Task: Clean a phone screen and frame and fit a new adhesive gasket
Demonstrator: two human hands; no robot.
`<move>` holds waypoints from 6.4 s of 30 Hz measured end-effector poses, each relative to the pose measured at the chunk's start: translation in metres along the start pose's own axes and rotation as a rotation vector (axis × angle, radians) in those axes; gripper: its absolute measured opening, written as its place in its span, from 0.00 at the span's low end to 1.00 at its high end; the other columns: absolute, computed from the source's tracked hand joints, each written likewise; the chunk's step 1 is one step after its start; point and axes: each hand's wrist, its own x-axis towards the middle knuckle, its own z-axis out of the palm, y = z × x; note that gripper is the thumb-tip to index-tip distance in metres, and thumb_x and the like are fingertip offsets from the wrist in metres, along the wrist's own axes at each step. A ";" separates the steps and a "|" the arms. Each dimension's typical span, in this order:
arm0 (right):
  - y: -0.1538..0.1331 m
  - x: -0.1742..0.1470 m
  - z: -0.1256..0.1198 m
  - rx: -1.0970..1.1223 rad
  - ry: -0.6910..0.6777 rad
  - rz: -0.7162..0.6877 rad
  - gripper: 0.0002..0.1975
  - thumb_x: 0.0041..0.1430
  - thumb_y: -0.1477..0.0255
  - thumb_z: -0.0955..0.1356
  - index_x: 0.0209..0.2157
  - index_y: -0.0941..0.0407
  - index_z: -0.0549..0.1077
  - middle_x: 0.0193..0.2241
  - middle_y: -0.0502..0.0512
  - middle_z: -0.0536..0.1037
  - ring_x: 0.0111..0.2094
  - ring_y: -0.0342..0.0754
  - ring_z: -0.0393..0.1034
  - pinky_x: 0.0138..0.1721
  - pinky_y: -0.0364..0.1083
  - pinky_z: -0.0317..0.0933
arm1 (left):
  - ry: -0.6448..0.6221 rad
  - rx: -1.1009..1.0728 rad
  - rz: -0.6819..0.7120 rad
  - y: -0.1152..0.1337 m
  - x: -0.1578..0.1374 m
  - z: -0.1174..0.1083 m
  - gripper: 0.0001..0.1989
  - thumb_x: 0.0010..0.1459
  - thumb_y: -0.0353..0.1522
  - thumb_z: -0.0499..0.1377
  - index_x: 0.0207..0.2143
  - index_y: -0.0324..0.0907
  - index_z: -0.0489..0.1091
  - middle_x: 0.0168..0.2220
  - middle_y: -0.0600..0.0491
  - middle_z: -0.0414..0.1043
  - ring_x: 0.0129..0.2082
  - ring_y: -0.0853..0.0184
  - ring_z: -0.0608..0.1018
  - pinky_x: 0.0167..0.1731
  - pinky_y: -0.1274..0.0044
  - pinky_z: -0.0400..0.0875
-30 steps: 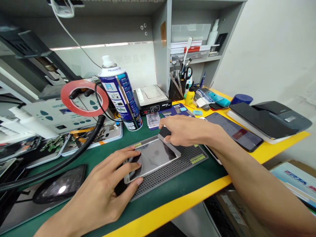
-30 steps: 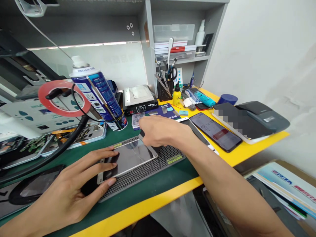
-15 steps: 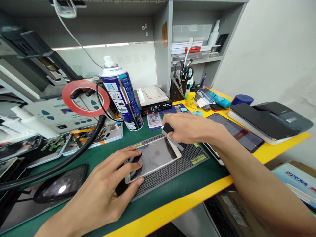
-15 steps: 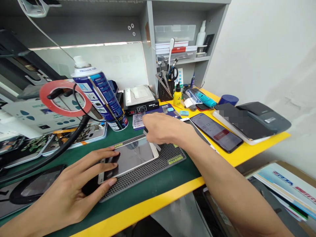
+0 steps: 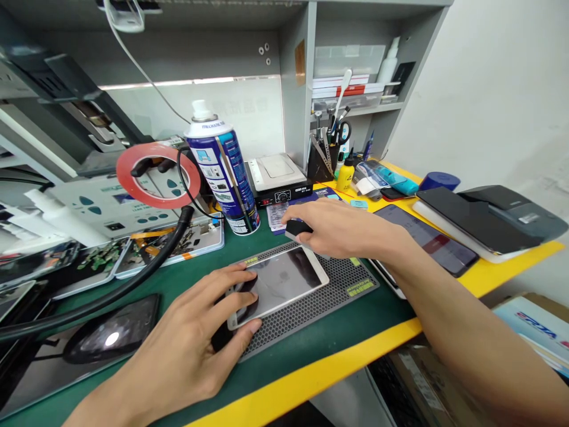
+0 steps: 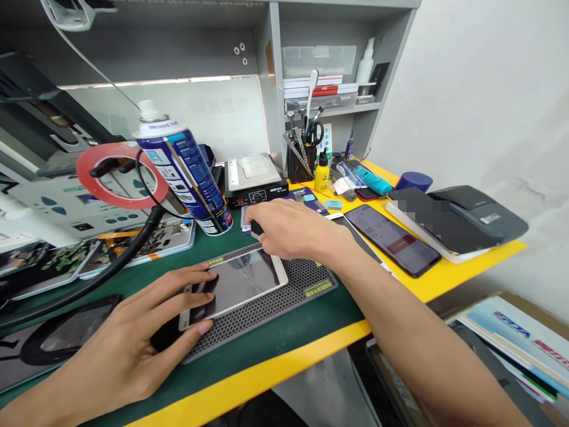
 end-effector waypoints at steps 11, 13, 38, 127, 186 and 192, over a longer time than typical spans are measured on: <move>-0.002 0.001 0.000 0.032 0.061 -0.040 0.04 0.61 0.71 0.67 0.33 0.56 0.73 0.31 0.56 0.77 0.31 0.49 0.67 0.30 0.45 0.48 | 0.021 -0.016 0.009 0.001 0.001 0.000 0.12 0.64 0.36 0.60 0.50 0.48 0.70 0.61 0.46 0.67 0.63 0.56 0.69 0.57 0.64 0.73; -0.005 0.001 -0.001 0.051 0.053 -0.107 0.10 0.61 0.73 0.67 0.24 0.55 0.68 0.23 0.51 0.70 0.25 0.45 0.59 0.28 0.46 0.44 | 0.018 -0.014 0.005 0.001 0.001 0.000 0.13 0.64 0.36 0.60 0.50 0.48 0.70 0.61 0.46 0.66 0.63 0.55 0.69 0.57 0.64 0.73; -0.030 0.007 0.023 0.239 -0.002 -0.375 0.18 0.58 0.82 0.66 0.42 0.53 0.84 0.36 0.55 0.83 0.38 0.51 0.75 0.42 0.46 0.64 | -0.001 -0.161 -0.108 0.011 0.002 -0.009 0.11 0.66 0.36 0.56 0.48 0.46 0.73 0.57 0.45 0.65 0.57 0.55 0.73 0.53 0.64 0.73; -0.058 0.023 0.030 0.337 0.317 -0.205 0.15 0.67 0.79 0.62 0.46 0.58 0.78 0.39 0.57 0.77 0.41 0.50 0.68 0.43 0.48 0.62 | 0.333 0.157 0.163 0.038 -0.007 0.000 0.12 0.62 0.35 0.59 0.40 0.35 0.78 0.38 0.44 0.81 0.34 0.54 0.81 0.29 0.65 0.79; -0.046 0.034 0.043 0.637 -0.128 0.137 0.06 0.48 0.68 0.68 0.21 0.55 0.70 0.19 0.44 0.65 0.23 0.43 0.57 0.22 0.43 0.48 | 0.094 0.378 0.033 0.124 0.062 0.054 0.42 0.64 0.57 0.48 0.62 0.29 0.62 0.61 0.25 0.65 0.61 0.36 0.69 0.58 0.51 0.61; -0.047 0.035 0.043 0.626 -0.121 0.120 0.06 0.47 0.69 0.67 0.21 0.55 0.71 0.19 0.44 0.63 0.24 0.43 0.54 0.23 0.44 0.44 | 0.117 0.385 0.038 0.125 0.061 0.058 0.42 0.63 0.56 0.48 0.61 0.27 0.63 0.59 0.24 0.67 0.60 0.35 0.70 0.58 0.53 0.62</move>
